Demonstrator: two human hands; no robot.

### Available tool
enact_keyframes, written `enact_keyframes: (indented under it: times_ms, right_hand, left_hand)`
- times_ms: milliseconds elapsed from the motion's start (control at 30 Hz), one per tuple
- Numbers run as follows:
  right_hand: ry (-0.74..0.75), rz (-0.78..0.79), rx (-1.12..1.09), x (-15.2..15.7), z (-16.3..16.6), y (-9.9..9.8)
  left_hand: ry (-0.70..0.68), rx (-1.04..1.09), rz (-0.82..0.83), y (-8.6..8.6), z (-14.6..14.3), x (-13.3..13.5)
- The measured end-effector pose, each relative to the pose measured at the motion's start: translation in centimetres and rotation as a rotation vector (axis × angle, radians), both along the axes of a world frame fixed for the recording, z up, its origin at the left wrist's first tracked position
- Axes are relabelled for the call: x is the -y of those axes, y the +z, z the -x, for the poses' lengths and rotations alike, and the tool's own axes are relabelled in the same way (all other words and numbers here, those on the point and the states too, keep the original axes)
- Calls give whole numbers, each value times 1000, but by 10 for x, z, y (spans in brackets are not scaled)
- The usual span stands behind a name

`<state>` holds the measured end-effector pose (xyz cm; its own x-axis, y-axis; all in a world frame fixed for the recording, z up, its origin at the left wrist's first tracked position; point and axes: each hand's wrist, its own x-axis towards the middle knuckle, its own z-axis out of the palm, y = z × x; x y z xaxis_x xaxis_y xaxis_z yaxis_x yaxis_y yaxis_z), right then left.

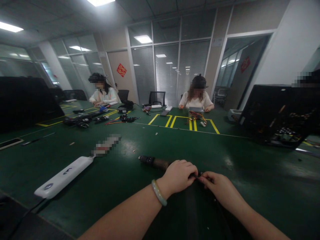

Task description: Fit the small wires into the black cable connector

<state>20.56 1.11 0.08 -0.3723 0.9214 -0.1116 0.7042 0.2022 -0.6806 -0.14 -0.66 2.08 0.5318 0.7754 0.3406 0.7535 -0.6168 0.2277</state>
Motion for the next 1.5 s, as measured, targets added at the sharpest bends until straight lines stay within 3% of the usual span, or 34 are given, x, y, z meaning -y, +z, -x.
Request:
enact_keyframes:
  times_ms: [700, 933, 1133, 1500]
  right_hand:
    - [1, 26, -16, 2, 1, 4]
    - [15, -1, -16, 2, 1, 3]
    - [14, -27, -18, 3, 2, 5]
    - [57, -70, -18, 7, 4, 11]
  left_hand:
    - [18, 12, 0, -4, 0, -2]
    - [-36, 2, -9, -2, 0, -2]
    - [36, 9, 3, -3, -1, -1]
    - [4, 21, -8, -4, -1, -3]
